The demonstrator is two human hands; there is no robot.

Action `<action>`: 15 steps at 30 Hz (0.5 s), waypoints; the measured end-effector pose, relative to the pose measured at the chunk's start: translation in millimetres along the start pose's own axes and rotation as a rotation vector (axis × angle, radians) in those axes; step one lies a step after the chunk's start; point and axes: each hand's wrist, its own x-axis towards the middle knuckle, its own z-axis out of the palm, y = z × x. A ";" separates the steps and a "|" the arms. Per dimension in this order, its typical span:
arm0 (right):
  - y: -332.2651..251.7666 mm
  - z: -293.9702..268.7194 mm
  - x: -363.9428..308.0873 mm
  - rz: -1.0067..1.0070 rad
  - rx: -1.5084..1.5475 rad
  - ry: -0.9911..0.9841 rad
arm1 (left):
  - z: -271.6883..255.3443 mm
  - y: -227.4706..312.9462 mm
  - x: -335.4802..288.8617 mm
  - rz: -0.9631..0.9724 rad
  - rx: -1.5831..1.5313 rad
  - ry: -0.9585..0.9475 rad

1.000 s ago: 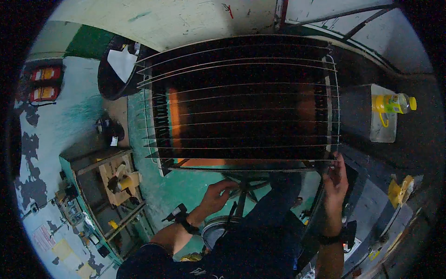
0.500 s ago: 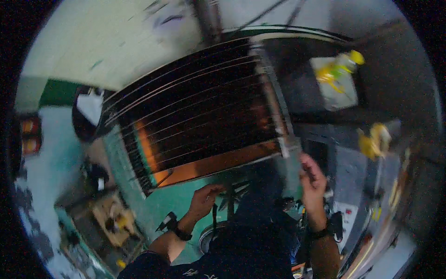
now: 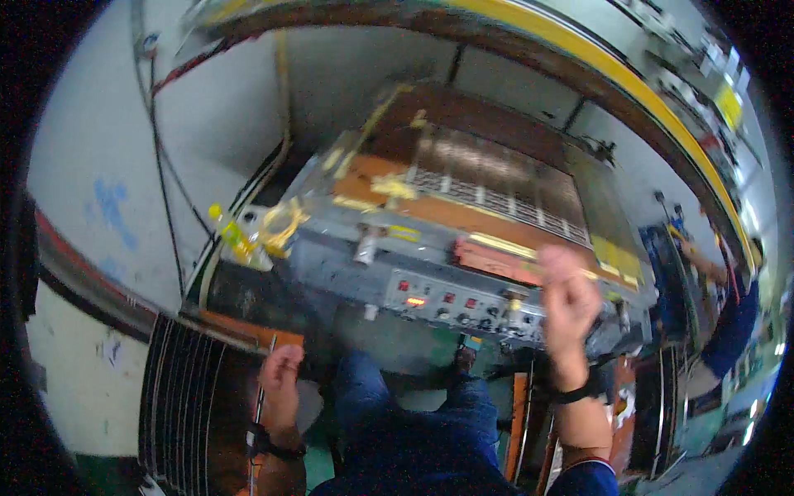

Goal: Operating a screen printing machine to print circuit patterns or designs onto sheets and placing them on a drying rack.

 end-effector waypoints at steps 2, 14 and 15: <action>15.7 -88.3 38.9 -0.097 -0.204 0.229 | 22.9 25.8 43.8 0.221 -0.207 0.083; 121.1 -274.6 159.5 -0.213 -0.120 0.529 | 94.4 187.2 178.0 0.358 -0.949 -0.119; 123.3 -272.1 164.5 -0.273 -0.198 0.475 | 99.1 194.1 179.1 0.364 -0.943 -0.145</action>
